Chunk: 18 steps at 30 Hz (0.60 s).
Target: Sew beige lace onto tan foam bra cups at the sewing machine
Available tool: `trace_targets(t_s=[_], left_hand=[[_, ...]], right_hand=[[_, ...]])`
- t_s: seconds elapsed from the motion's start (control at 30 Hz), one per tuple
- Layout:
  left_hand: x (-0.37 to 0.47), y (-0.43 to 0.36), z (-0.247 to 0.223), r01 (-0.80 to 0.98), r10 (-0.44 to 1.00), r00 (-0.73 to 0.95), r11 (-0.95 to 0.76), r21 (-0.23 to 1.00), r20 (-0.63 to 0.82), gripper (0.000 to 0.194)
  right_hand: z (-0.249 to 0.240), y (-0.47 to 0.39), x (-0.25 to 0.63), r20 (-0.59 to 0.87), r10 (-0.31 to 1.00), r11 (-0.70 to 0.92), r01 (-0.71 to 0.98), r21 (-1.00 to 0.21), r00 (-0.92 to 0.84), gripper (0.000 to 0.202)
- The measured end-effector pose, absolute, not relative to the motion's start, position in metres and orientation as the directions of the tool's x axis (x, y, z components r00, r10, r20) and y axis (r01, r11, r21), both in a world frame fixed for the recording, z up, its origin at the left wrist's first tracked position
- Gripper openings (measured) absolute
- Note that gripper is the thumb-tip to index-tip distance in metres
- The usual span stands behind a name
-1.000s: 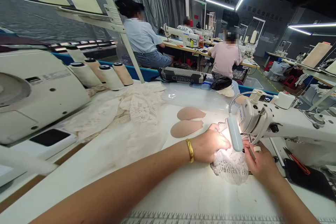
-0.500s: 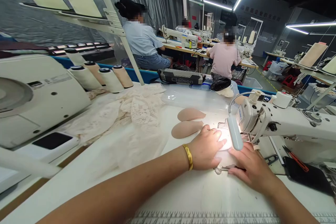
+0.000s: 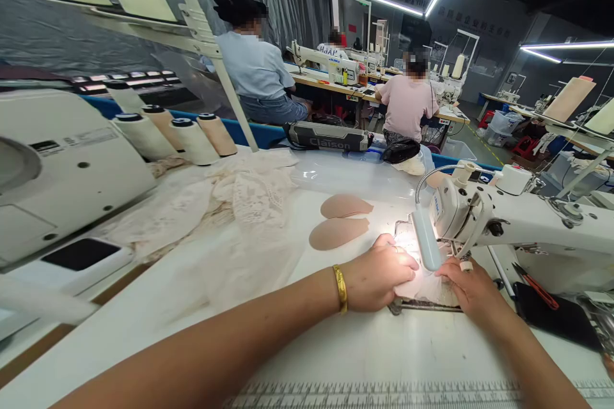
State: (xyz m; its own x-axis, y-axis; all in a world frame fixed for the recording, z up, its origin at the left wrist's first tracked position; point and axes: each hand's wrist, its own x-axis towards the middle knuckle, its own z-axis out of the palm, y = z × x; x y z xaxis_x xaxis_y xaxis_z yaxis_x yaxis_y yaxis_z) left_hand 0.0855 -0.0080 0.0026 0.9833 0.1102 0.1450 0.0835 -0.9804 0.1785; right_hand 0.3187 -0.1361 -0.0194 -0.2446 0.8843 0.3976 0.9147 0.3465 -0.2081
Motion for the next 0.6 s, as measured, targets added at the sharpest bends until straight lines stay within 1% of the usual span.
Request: trace_targets(t_s=[0.13, 0.23, 0.3, 0.37, 0.4, 0.43, 0.53, 0.6], left_hand=[[0.089, -0.002, -0.010, 0.055, 0.103, 0.965, -0.978, 0.199, 0.241, 0.041], [0.089, 0.000, -0.015, 0.039, 0.090, 0.959, -0.981, 0.189, 0.269, 0.040], [0.090, 0.002, -0.014, 0.022, 0.070, 0.961, -0.984, 0.178, 0.269, 0.037], [0.091, 0.005, -0.011, 0.004, 0.050, 0.964, -0.985, 0.172, 0.263, 0.034], [0.092, 0.007, -0.009, -0.001, 0.044, 0.964, -0.985, 0.173, 0.261, 0.032], [0.092, 0.008, -0.007, -0.004, 0.042, 0.965, -0.984, 0.175, 0.259, 0.032], [0.093, 0.014, -0.003, -0.006, 0.042, 0.967, -0.982, 0.190, 0.251, 0.034], [0.093, 0.017, -0.002, -0.004, 0.046, 0.970, -0.979, 0.202, 0.240, 0.034]], right_hand=[[-0.003, -0.142, 0.324, 0.272, 0.932, 0.311, 0.913, -0.262, -0.239, 0.031], [0.003, -0.145, 0.332, 0.177, 0.960, 0.266, 0.902, -0.340, -0.217, 0.029], [0.000, -0.144, 0.333, 0.186, 0.962, 0.262, 0.863, -0.431, -0.199, 0.027], [-0.009, -0.140, 0.329, 0.244, 0.953, 0.282, 0.827, -0.486, -0.182, 0.028], [-0.014, -0.137, 0.326, 0.274, 0.945, 0.296, 0.827, -0.477, -0.180, 0.028], [-0.019, -0.134, 0.323, 0.301, 0.935, 0.309, 0.841, -0.444, -0.185, 0.027], [-0.031, -0.127, 0.315, 0.346, 0.909, 0.336, 0.899, -0.280, -0.232, 0.027], [-0.034, -0.126, 0.314, 0.353, 0.903, 0.330, 0.922, -0.202, -0.246, 0.026]])
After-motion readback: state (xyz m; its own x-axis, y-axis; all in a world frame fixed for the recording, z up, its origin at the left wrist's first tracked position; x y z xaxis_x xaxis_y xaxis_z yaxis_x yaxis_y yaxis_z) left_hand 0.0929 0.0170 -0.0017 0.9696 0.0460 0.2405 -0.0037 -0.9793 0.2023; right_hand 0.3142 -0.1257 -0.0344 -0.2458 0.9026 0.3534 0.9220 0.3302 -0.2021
